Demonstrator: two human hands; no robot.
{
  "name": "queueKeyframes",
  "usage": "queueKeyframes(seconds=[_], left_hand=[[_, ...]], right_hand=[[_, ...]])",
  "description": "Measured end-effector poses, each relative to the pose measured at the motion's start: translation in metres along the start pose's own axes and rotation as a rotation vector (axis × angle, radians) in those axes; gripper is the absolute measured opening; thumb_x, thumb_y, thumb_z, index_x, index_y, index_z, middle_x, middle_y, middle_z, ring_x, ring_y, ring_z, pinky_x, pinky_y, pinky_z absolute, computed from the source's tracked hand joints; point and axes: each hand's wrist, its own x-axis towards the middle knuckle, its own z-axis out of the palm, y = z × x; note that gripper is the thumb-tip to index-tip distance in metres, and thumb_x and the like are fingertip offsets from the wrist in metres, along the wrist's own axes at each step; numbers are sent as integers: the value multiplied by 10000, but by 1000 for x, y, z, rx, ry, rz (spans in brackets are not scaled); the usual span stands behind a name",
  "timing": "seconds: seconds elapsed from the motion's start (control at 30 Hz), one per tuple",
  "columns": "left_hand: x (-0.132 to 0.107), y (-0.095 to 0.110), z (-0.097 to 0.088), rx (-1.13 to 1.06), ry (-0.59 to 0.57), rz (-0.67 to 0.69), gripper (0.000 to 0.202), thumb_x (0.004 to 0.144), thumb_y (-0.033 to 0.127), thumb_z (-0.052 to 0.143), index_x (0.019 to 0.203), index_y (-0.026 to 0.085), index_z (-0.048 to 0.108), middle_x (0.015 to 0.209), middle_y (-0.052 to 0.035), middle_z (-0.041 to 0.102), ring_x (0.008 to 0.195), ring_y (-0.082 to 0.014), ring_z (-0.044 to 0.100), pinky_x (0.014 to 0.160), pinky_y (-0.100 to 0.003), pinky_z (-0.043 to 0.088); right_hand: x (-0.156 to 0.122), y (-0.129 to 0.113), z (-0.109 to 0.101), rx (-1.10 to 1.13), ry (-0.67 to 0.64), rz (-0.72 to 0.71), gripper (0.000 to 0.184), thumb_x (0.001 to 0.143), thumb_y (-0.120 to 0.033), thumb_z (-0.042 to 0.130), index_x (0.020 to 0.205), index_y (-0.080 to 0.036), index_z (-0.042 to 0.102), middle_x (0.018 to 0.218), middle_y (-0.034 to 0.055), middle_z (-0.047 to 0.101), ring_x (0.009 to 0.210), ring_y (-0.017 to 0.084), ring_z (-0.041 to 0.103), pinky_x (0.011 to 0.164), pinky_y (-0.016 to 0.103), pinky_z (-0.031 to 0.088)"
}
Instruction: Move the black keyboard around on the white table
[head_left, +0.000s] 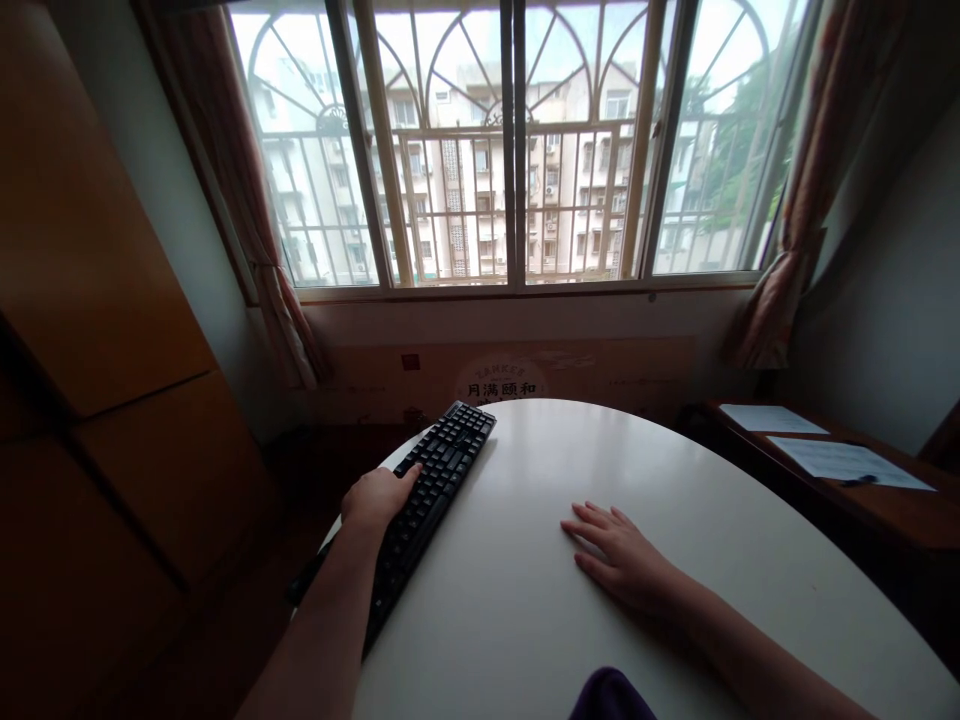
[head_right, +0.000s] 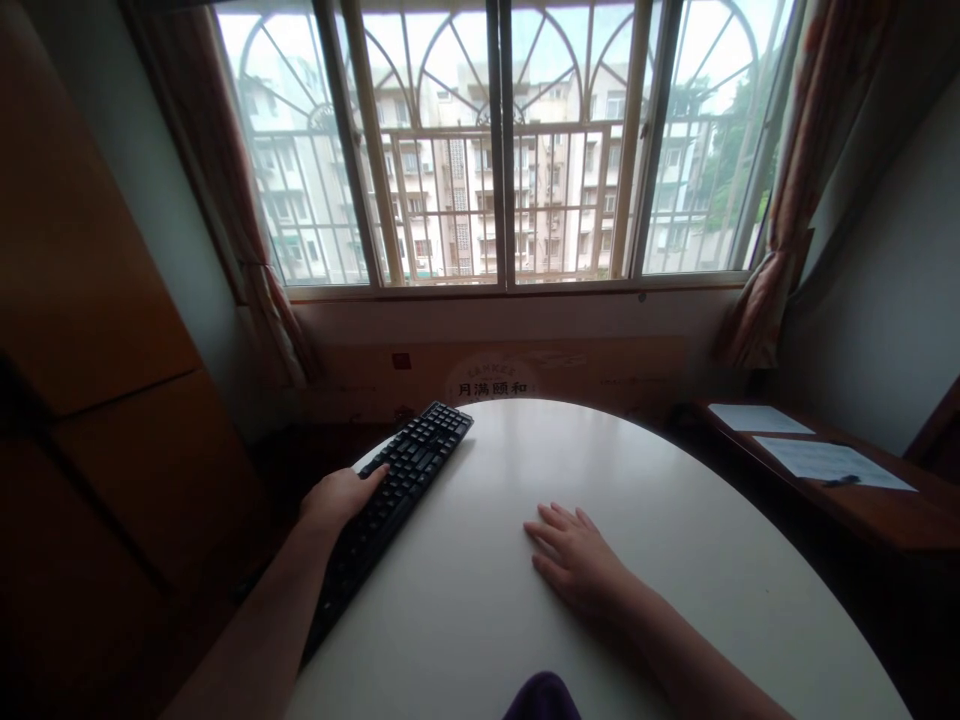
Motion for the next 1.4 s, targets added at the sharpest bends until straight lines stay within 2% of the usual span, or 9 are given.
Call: queueKeyframes(seconds=[0.17,0.3,0.47,0.63,0.73,0.9,1.07,1.27,1.4], left_hand=[[-24,18,-11,48,44,116,711,758,721,401,1028,123,674,1052,-208,684,981,-372,631,785,-421,485],[-43,35,-6,86,96,255,649,788,696,393,992,139,656,1000,-194,692,948,-352,637,750,-394,476],[-65,54,6,92,113,473,610,810,709,359,911,183,648,933,-144,695,845,-299,640,676,-350,451],[-80,71,14,78,64,661,567,838,686,357,891,205,651,897,-119,695,806,-264,634,673,-327,429],[-84,79,21,81,7,759,528,855,656,361,866,219,658,892,-108,696,817,-263,634,697,-329,427],[-85,88,36,92,-77,876,522,867,636,345,798,225,660,859,-97,692,821,-267,626,691,-334,422],[-83,93,45,86,-151,917,516,864,631,360,771,237,681,846,-76,688,843,-259,618,758,-333,431],[-84,93,40,24,-149,961,414,854,543,406,875,252,699,957,-61,670,855,-231,612,722,-306,434],[-68,80,27,65,-99,866,362,813,518,438,885,268,690,957,-46,686,854,-237,616,710,-309,431]], right_hand=[[0,0,0,3,4,-2,536,907,-478,417,1413,-301,446,1521,49,275,1435,264,188,1172,496,91],[2,6,5,48,63,-28,540,889,-459,459,1399,-285,467,1496,50,330,1411,265,257,1175,496,133],[5,21,-4,210,470,35,466,895,-398,438,1303,-202,549,1353,73,511,1263,203,469,1101,362,365],[3,49,-28,263,757,176,469,889,-398,436,1284,-168,538,1305,83,541,1196,213,512,1059,373,402],[2,70,-38,363,711,285,470,896,-397,410,1295,-178,527,1272,81,564,1118,202,562,992,350,450],[0,89,-48,661,485,404,438,917,-387,351,1184,-142,599,1002,86,669,859,167,627,775,286,512],[-6,92,-56,982,298,517,379,877,-274,437,1219,-168,563,973,84,681,614,105,586,525,197,446],[-12,98,-57,1151,204,505,404,829,-279,570,1220,-180,551,1036,104,667,667,99,602,516,160,450],[-11,97,-56,1136,242,504,425,799,-270,625,1208,-178,553,1027,101,659,668,91,596,486,138,421]])
